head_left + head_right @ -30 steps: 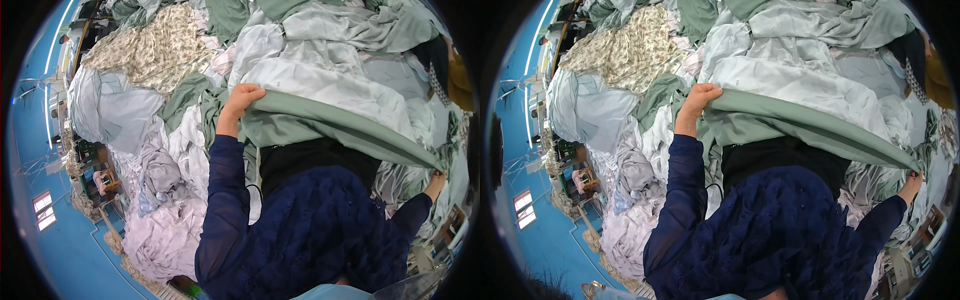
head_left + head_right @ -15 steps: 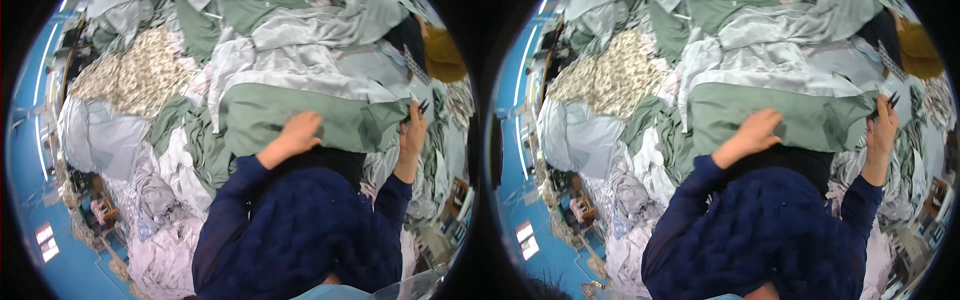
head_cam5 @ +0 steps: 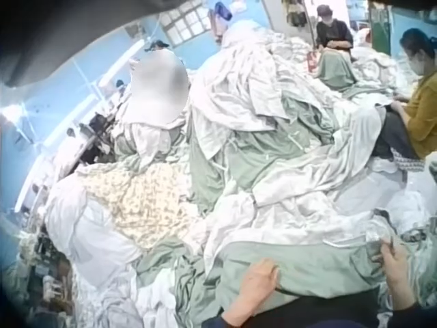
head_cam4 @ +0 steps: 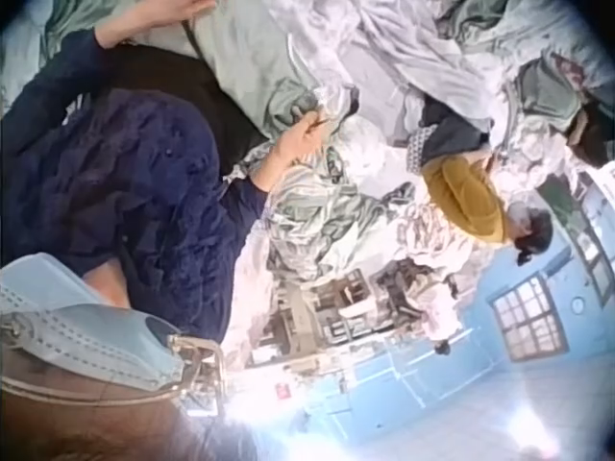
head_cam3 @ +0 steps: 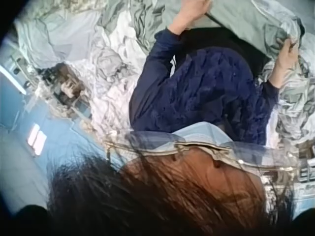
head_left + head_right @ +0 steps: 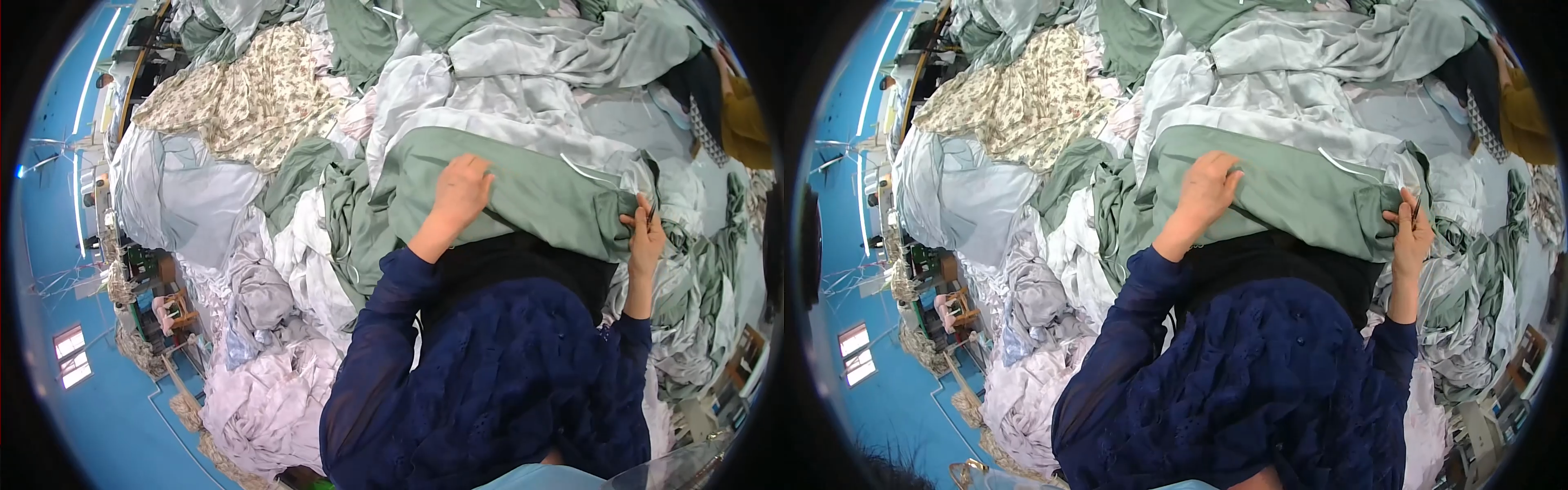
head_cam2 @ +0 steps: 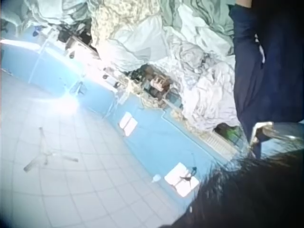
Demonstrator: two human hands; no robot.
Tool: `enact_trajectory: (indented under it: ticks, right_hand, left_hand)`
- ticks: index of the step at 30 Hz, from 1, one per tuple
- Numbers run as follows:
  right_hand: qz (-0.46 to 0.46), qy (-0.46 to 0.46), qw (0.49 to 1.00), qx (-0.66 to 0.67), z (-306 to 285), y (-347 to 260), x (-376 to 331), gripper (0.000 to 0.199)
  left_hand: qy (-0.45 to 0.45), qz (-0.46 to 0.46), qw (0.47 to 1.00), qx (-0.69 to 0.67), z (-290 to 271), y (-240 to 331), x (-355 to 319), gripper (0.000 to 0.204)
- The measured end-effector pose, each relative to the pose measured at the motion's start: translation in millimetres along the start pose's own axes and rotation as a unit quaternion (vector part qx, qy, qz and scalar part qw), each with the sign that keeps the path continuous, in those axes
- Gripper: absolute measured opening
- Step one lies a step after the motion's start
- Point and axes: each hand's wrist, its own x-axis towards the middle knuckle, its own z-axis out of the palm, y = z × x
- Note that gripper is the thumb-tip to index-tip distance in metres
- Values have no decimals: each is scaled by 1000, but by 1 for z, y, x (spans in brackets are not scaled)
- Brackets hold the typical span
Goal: The recorder is inspecting fabric pieces and using snips to trim loose threads in a factory setting.
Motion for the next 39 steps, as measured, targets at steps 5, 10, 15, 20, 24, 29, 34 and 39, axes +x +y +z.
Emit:
enact_trajectory:
  ticks: [5, 10, 15, 20, 24, 29, 34, 39]
  right_hand:
    - [-71, 10, 996, -49, -4, -3, -5, 32]
    - [-52, -3, 991, -123, 1, 6, -12, 27]
    - [-93, -13, 985, -142, 14, 21, -14, 24]
    - [-91, -3, 982, -164, 18, 25, -10, 24]
    - [-92, -14, 989, -118, 37, 1, -12, 24]
    - [-154, -30, 980, -120, 74, -27, -3, 24]
    - [-198, -108, 970, -88, 131, -35, 12, 24]
    - [-17, -252, 967, 17, 199, -34, 34, 23]
  left_hand:
    - [19, -41, 998, 54, 14, -29, 6, 15]
    - [78, -2, 989, 123, 7, -45, 44, 13]
    - [-14, 59, 972, 225, 20, -85, 59, 6]
    - [21, 59, 972, 228, 25, -86, 63, 5]
    - [14, 23, 973, 227, 25, -86, 64, 4]
    - [-71, 117, 972, 189, 8, -79, 65, 2]
    - [-84, 128, 964, 218, 18, -78, 73, 8]
    - [-34, 47, 989, 135, 17, -77, 72, 8]
